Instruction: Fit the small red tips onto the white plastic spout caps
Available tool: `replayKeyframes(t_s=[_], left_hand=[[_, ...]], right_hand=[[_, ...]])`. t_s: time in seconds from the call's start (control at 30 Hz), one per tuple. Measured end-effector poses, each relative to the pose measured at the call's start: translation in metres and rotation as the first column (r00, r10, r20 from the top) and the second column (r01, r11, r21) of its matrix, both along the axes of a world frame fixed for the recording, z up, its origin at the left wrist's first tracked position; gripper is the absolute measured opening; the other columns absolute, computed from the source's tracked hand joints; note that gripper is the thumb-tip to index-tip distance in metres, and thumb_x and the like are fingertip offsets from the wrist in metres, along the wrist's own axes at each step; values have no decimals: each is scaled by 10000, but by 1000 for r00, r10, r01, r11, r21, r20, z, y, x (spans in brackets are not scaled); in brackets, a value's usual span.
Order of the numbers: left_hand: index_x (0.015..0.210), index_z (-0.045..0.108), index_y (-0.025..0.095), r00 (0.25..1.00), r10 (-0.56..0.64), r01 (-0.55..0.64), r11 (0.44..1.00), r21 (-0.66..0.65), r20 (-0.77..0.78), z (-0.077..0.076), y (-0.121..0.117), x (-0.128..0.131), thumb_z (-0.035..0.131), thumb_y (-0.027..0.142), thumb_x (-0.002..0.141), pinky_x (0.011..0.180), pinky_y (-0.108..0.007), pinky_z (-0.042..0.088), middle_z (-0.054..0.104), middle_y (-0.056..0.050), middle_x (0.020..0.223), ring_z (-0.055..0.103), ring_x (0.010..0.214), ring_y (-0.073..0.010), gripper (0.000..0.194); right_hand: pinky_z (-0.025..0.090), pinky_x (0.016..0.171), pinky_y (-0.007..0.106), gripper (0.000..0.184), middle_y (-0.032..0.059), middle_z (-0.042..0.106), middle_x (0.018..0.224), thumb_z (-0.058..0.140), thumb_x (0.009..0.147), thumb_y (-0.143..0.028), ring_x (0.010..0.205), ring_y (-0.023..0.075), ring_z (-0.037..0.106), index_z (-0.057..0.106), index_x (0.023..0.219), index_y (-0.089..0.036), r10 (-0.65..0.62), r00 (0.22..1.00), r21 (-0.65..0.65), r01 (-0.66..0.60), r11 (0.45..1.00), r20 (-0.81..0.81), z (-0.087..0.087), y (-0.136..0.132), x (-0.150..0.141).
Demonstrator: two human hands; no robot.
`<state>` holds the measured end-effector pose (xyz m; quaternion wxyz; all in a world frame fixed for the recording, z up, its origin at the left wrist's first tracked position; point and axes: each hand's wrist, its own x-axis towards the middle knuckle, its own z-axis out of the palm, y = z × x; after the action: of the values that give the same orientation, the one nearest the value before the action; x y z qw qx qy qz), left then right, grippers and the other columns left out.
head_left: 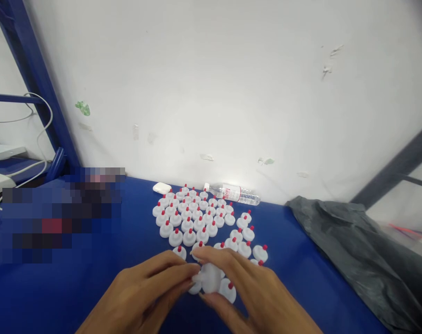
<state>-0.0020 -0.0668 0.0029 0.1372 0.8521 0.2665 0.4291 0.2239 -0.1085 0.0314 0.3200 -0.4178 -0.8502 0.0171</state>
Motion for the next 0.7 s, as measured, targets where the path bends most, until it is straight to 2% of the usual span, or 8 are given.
replayKeyframes(t_s=[0.07, 0.17, 0.37, 0.47, 0.57, 0.7], left_hand=[[1151, 740, 368, 1000, 9, -10, 1000, 23, 15, 5, 0, 1, 474, 419, 1096, 571, -56, 566, 806, 35, 877, 737, 602, -73, 276], [1180, 743, 388, 1000, 11, -11, 1000, 26, 26, 11, -1, 1, 478, 416, 1094, 495, -61, 539, 805, 41, 856, 710, 550, -68, 279], [1234, 727, 411, 1000, 8, -8, 1000, -15, -4, 4, 0, -1, 499, 419, 1085, 612, -58, 586, 809, 51, 893, 746, 620, -73, 273], [1235, 718, 429, 1000, -19, 19, 998, -57, 0, -1, 0, -2, 495, 417, 1088, 668, -65, 598, 814, 55, 924, 772, 687, -80, 268], [1172, 732, 411, 999, -25, 27, 997, -74, 36, -1, 1, -1, 507, 424, 1083, 657, -81, 599, 813, 51, 893, 775, 690, -92, 242], [987, 718, 358, 998, -22, 30, 993, -116, 67, -2, 3, -2, 577, 414, 1050, 598, -100, 579, 781, 71, 775, 735, 593, -98, 165]], right_hand=[[635, 921, 194, 684, -78, 772, 1275, 756, 878, -194, 1034, 137, 791, 463, 1466, -384, 8, 1000, -19, -9, 1000, -26, -1, 0, 1], [623, 933, 184, 609, -71, 785, 1253, 712, 914, -223, 1046, 131, 789, 478, 1458, -365, 25, 998, 26, -23, 999, -61, 1, 1, 0], [610, 984, 210, 427, -54, 802, 1205, 616, 1000, -286, 1021, 135, 792, 524, 1415, -325, -5, 1000, 104, 8, 995, -28, 5, 2, -2], [616, 943, 172, 360, -60, 813, 1170, 585, 1033, -368, 1002, 124, 794, 544, 1387, -316, 29, 999, 138, -23, 990, -46, 6, 2, -3], [587, 923, 101, 362, -82, 818, 1150, 582, 1043, -437, 991, 91, 789, 565, 1383, -315, 62, 996, 165, -50, 985, -64, 7, 3, -5], [503, 1026, 69, 330, -74, 813, 1184, 600, 1041, -410, 1038, 72, 778, 623, 1343, -281, 91, 993, 205, -73, 976, -78, 9, 4, -6]])
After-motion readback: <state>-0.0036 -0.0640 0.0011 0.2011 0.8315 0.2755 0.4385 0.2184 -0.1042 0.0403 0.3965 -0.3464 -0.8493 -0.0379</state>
